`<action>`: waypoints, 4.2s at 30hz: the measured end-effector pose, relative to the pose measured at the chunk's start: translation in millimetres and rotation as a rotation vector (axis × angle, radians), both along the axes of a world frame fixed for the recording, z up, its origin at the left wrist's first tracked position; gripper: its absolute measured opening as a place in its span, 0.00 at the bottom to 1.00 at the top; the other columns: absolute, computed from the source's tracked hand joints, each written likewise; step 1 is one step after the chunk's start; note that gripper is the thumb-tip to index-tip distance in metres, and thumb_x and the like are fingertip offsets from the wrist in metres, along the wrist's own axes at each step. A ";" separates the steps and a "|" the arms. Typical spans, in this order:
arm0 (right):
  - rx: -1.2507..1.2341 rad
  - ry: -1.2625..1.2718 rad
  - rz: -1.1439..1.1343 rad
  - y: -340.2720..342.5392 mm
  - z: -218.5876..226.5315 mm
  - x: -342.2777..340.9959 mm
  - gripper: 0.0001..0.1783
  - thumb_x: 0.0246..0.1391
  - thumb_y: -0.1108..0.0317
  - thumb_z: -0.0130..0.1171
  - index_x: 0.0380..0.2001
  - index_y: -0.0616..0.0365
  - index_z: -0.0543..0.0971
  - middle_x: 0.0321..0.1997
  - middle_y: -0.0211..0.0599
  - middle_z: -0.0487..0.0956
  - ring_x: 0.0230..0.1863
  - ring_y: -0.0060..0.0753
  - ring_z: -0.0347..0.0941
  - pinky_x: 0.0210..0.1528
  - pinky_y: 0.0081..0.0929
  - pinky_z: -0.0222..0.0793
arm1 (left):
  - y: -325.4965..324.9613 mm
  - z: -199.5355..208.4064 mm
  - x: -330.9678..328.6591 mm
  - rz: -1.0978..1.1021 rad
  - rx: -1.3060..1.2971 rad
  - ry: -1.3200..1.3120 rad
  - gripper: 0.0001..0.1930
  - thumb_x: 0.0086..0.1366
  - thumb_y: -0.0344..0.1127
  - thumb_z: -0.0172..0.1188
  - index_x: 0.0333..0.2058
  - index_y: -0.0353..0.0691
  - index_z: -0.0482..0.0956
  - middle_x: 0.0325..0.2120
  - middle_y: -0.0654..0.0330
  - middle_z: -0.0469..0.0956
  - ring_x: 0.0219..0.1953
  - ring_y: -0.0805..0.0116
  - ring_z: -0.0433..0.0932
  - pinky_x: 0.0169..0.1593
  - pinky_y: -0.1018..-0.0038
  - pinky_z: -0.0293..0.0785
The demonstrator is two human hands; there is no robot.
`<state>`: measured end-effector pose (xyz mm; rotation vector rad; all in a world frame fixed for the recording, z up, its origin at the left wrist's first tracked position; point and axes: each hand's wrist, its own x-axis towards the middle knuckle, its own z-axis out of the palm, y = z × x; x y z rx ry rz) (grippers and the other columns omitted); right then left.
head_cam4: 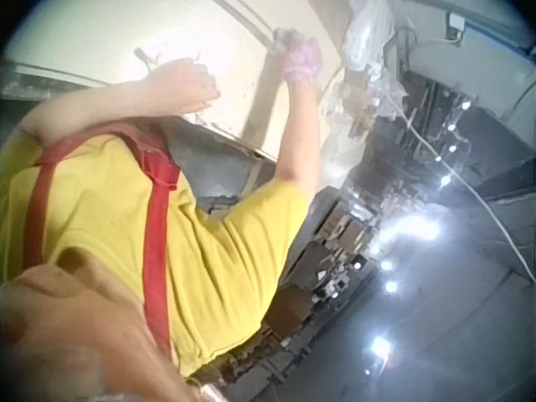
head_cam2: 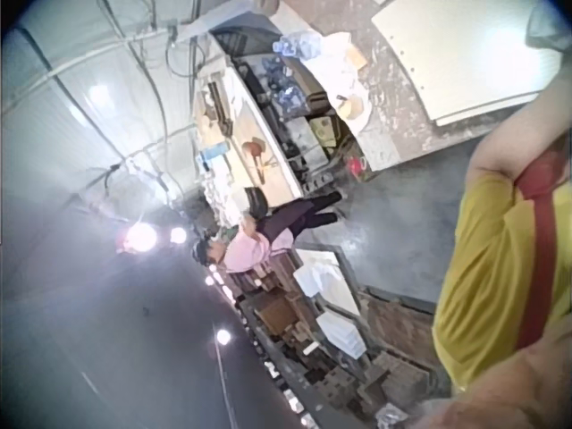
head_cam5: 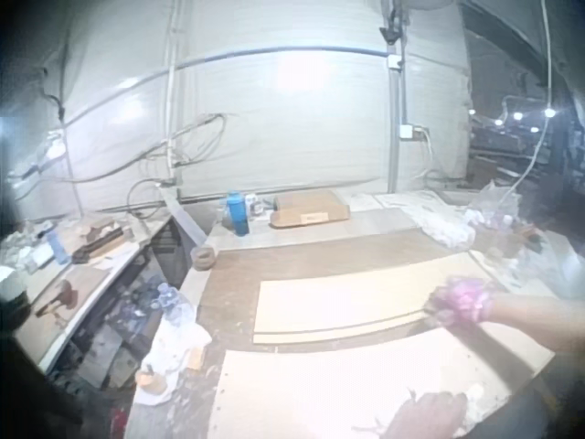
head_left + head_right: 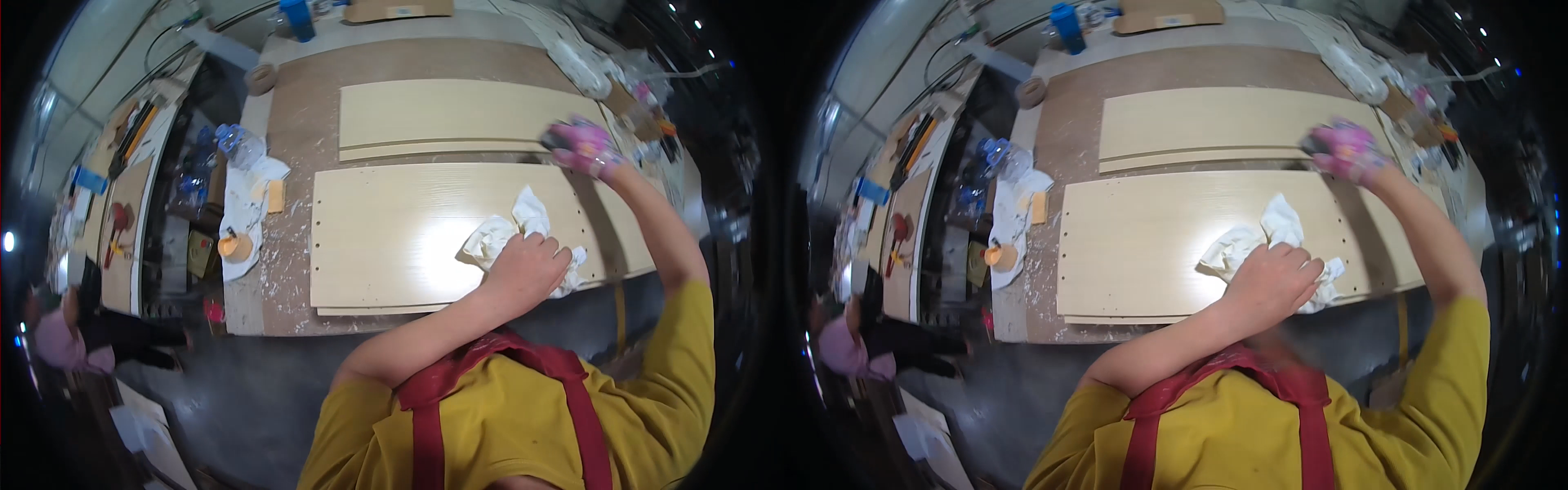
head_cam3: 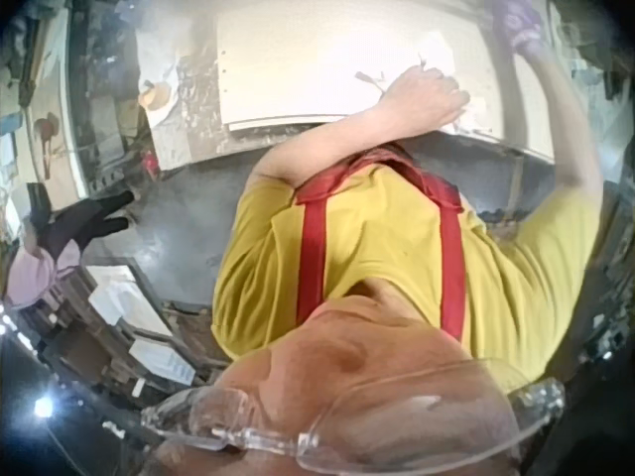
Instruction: The person sands the surface of a large, light-colored wooden board using a sanding block held in the right hand. The person wears a pink glove on the right hand and uses a white cloth in the left hand to wipe away dust from the board during the process. The task is performed on a workbench in a workshop environment.
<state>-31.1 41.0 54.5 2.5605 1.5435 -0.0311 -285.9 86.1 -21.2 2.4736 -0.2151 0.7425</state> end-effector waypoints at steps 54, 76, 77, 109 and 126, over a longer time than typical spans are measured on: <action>0.175 0.330 0.654 -89.3 4.9 -108.3 0.38 0.46 0.45 0.63 0.59 0.50 0.73 0.58 0.57 0.69 0.57 0.58 0.68 0.59 0.47 0.64 | 227.5 17.0 -103.3 0.682 -0.002 0.372 0.26 0.61 0.59 0.56 0.43 0.40 0.79 0.37 0.49 0.81 0.42 0.51 0.80 0.45 0.60 0.75; 0.608 0.320 0.597 29.7 -76.0 -327.5 0.33 0.51 0.48 0.57 0.59 0.49 0.68 0.53 0.51 0.71 0.54 0.50 0.70 0.54 0.45 0.66 | 244.0 -7.2 -90.9 0.511 0.124 0.298 0.29 0.59 0.56 0.59 0.51 0.39 0.77 0.42 0.42 0.79 0.46 0.45 0.77 0.50 0.58 0.72; 0.625 0.348 0.596 35.0 -71.1 -327.7 0.33 0.52 0.47 0.56 0.60 0.48 0.67 0.54 0.51 0.71 0.55 0.49 0.70 0.55 0.45 0.66 | 240.7 0.1 -95.2 0.569 0.134 0.385 0.29 0.59 0.55 0.60 0.50 0.37 0.77 0.43 0.41 0.79 0.47 0.43 0.76 0.50 0.58 0.72; 0.762 -0.662 -0.524 -319.7 -97.5 -96.9 0.27 0.49 0.50 0.57 0.54 0.42 0.76 0.49 0.35 0.77 0.45 0.44 0.76 0.39 0.42 0.75 | 259.5 -17.0 -94.2 0.458 0.215 0.304 0.21 0.65 0.37 0.56 0.53 0.32 0.73 0.46 0.42 0.77 0.48 0.44 0.76 0.53 0.62 0.70; 0.722 -0.399 -0.969 -431.3 -88.5 -6.1 0.29 0.50 0.47 0.58 0.53 0.47 0.76 0.43 0.43 0.78 0.44 0.47 0.75 0.42 0.40 0.75 | 6.9 10.8 132.7 0.093 0.202 0.278 0.20 0.62 0.37 0.58 0.51 0.34 0.74 0.50 0.47 0.76 0.50 0.47 0.75 0.52 0.62 0.72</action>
